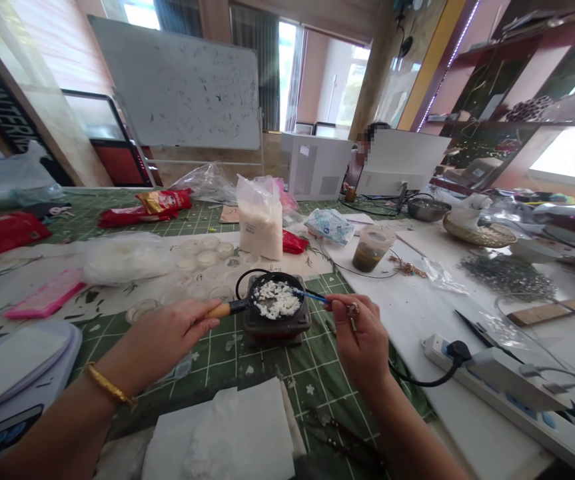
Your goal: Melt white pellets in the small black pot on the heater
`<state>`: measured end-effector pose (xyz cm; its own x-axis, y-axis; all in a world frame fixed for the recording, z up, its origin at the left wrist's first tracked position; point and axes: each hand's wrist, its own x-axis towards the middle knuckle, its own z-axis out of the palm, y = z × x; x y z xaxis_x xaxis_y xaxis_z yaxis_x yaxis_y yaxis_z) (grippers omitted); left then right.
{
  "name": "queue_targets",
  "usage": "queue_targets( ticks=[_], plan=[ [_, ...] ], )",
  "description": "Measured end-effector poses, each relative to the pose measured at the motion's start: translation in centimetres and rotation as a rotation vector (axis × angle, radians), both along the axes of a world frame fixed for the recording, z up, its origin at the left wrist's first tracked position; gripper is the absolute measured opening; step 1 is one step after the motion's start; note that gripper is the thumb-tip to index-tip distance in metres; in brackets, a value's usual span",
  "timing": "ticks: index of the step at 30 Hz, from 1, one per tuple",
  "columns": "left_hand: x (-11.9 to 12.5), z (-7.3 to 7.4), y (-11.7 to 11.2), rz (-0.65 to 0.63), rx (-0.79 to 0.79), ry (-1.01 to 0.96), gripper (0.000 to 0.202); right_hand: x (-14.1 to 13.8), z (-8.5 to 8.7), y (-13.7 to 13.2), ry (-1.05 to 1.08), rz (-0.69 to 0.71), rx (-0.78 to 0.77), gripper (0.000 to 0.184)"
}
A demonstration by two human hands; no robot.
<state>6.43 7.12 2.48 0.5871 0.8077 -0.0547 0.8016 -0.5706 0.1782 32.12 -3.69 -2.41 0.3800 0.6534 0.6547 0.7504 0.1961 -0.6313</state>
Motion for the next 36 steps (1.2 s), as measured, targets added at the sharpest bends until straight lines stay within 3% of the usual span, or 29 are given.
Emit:
queue_targets(
  ticks=[6, 14, 21, 26, 31, 36],
  plan=[
    [-0.1, -0.1, 0.1, -0.012, 0.010, -0.012, 0.036, -0.4, 0.2, -0.3, 0.144, 0.285, -0.020, 0.018],
    [-0.2, -0.1, -0.1, 0.000, -0.002, 0.001, 0.036, 0.0, -0.1, 0.3, 0.175, 0.060, -0.069, 0.020],
    [0.0, -0.1, 0.0, -0.010, 0.000, -0.015, 0.036, -0.6, -0.6, 0.7, 0.091, 0.332, -0.143, 0.021],
    [0.0, 0.1, -0.1, -0.011, -0.005, -0.006, 0.035, -0.8, 0.4, -0.2, 0.232, 0.137, -0.002, 0.019],
    [-0.1, 0.1, -0.1, -0.005, -0.012, -0.009, 0.034, -0.7, -0.1, 0.2, 0.092, 0.282, -0.075, 0.020],
    [-0.1, 0.0, -0.1, -0.012, 0.000, -0.019, 0.034, 0.5, 0.1, 0.2, 0.046, 0.056, -0.110, 0.018]
  ],
)
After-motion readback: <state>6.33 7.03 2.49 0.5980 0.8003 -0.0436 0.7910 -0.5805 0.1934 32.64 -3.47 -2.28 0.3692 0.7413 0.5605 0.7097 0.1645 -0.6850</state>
